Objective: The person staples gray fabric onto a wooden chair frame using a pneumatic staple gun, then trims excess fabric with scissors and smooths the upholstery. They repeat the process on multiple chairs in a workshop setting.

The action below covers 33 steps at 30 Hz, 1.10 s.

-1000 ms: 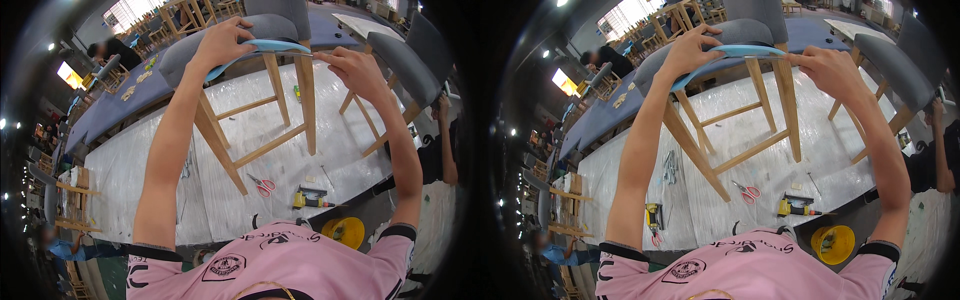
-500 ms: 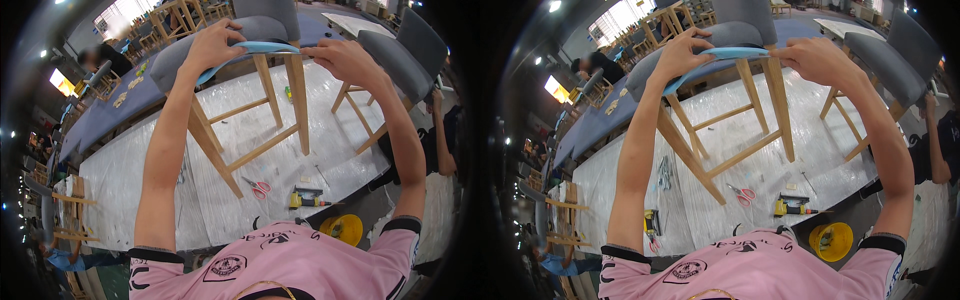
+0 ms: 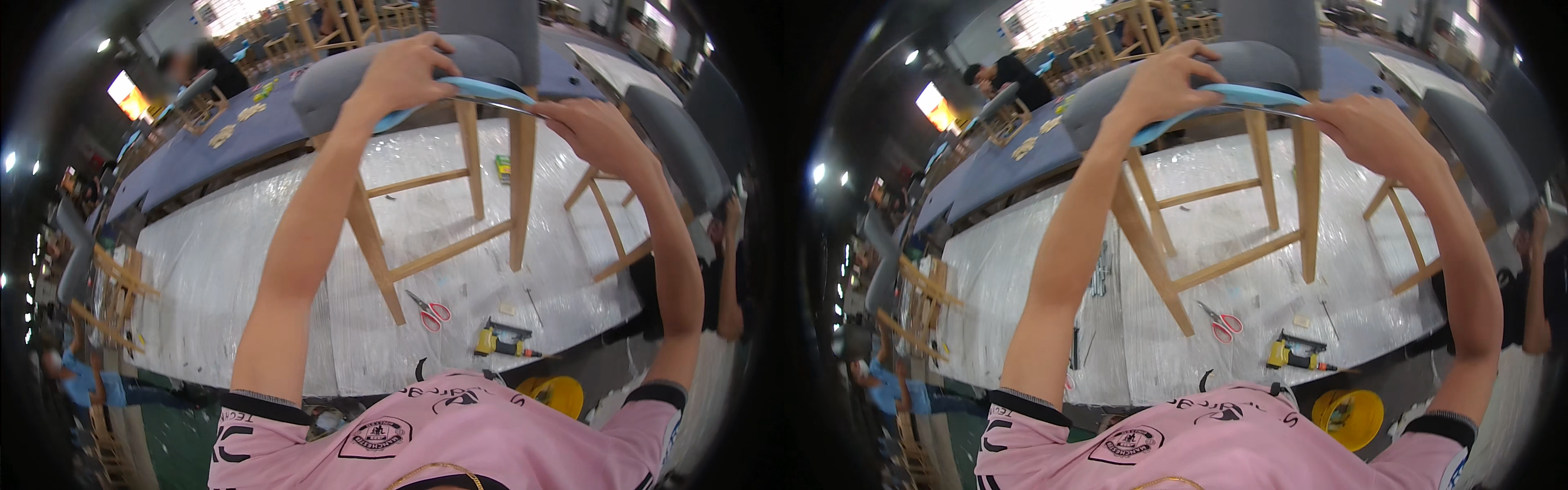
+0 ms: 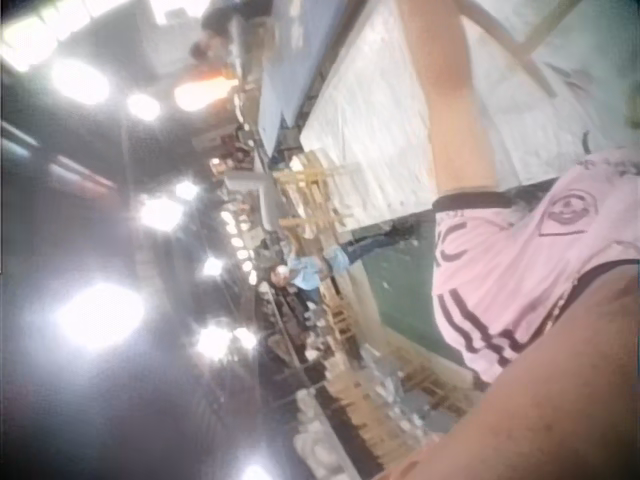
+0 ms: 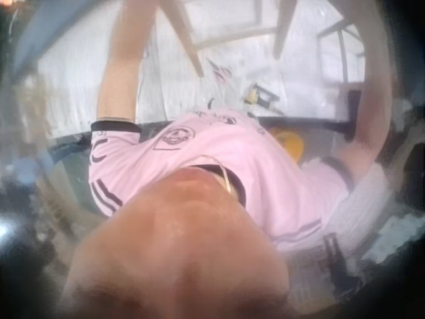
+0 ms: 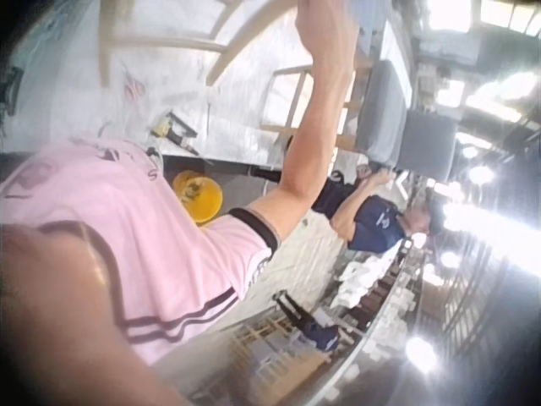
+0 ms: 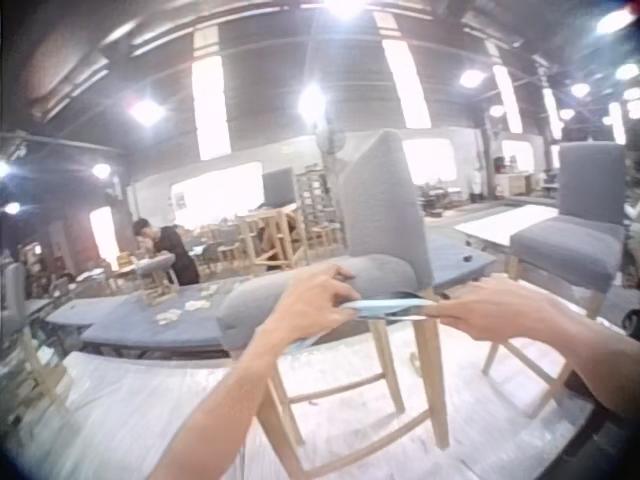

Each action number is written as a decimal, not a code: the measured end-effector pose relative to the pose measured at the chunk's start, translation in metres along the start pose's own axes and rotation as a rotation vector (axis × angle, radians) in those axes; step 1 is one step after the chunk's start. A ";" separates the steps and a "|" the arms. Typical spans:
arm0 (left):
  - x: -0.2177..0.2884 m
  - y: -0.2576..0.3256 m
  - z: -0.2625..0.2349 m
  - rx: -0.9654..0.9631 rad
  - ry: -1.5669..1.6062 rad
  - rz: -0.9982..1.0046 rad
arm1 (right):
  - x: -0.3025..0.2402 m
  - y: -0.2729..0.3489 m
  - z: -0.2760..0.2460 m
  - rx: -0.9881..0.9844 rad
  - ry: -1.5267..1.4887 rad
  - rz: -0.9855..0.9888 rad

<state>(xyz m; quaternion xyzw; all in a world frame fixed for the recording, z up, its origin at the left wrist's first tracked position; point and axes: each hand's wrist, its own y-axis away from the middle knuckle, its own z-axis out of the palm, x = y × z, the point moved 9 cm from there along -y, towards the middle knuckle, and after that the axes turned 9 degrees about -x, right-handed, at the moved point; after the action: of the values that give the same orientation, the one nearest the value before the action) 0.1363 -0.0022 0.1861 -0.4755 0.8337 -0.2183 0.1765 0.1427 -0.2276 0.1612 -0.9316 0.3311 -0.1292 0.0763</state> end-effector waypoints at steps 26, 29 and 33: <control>-0.002 0.001 0.009 -0.056 -0.029 -0.108 | 0.018 0.010 -0.015 -0.046 0.012 0.096; -0.003 -0.001 0.009 -0.048 -0.031 -0.108 | 0.017 0.008 -0.011 -0.006 -0.006 0.037; -0.002 -0.003 0.009 -0.047 -0.016 -0.103 | 0.022 0.005 -0.001 -0.004 -0.007 0.003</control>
<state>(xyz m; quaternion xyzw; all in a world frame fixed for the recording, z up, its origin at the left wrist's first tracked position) 0.1440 -0.0035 0.1804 -0.5235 0.8116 -0.2034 0.1606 0.1557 -0.2450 0.1656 -0.9316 0.3327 -0.1250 0.0760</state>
